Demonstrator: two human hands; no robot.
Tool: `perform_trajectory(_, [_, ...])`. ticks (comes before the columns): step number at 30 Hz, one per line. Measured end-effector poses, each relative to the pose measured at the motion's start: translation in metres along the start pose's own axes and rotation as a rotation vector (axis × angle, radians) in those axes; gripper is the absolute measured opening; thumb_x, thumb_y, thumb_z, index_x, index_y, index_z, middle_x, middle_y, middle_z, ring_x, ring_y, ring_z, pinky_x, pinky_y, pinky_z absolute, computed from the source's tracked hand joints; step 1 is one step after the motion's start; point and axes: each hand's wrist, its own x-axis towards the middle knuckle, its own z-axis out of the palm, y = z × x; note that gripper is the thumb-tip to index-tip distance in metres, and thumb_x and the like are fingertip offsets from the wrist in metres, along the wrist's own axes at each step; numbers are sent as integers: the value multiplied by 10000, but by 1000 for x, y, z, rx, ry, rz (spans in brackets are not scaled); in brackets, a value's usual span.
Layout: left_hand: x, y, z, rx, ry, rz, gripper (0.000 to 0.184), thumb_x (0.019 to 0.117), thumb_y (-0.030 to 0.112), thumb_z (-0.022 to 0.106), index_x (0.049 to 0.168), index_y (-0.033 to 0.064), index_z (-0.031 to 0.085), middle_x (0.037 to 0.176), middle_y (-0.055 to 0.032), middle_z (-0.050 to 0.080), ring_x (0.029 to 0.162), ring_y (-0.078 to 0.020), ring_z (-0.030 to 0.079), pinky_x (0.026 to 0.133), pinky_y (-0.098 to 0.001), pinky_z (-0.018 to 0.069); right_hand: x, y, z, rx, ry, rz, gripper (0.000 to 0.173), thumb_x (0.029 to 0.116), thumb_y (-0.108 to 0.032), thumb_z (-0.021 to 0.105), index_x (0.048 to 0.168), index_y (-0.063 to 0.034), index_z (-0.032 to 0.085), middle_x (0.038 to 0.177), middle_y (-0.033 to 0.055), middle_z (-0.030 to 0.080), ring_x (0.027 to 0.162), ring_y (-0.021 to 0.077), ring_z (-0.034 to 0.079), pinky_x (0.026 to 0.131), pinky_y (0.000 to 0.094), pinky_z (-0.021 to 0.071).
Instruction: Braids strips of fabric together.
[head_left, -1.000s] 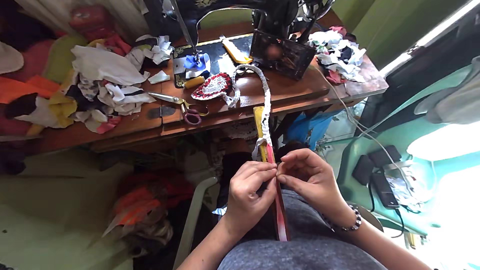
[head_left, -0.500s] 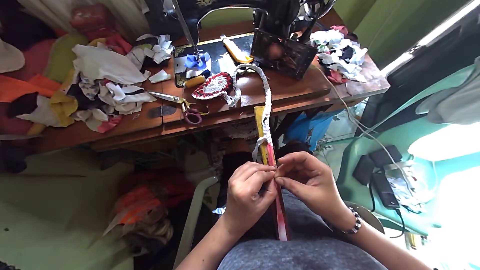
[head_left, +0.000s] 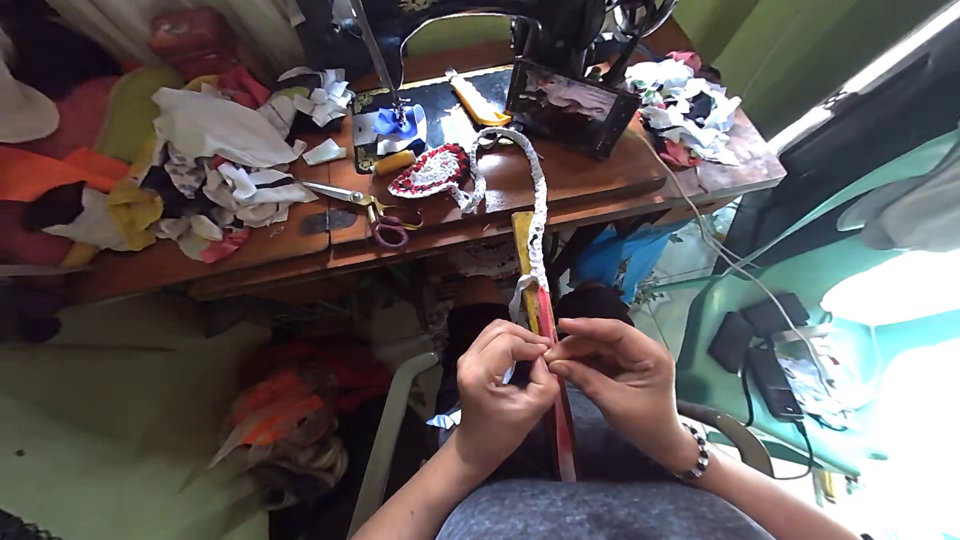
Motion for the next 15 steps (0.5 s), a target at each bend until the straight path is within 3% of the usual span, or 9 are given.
perform_trajectory(3, [-2, 1, 2, -119, 31, -72, 77, 788, -54, 670, 857, -19, 675, 892, -117, 714, 884, -187, 715, 766, -303, 619, -2, 2, 2, 1, 7, -37, 341, 886, 58, 743, 1214, -1, 669, 1019, 82, 773, 896, 165, 756, 816, 300, 644])
perform_trajectory(8, [-1, 1, -4, -199, -34, -103, 96, 868, -68, 675, 949, -67, 727, 1004, -178, 745, 985, -235, 733, 857, -349, 630, 0, 0, 0, 57, 51, 33, 443, 877, 55, 754, 1298, 12, 623, 979, 96, 772, 857, 170, 754, 793, 303, 640])
perform_trajectory(15, [4, -4, -15, 6, -151, 0, 98, 866, -39, 708, 946, -41, 764, 1026, -156, 760, 1008, -232, 729, 897, -357, 620, 4, -1, -7, 65, 1, 113, 525, 883, 54, 743, 1373, 19, 558, 960, 105, 755, 834, 168, 736, 776, 292, 631])
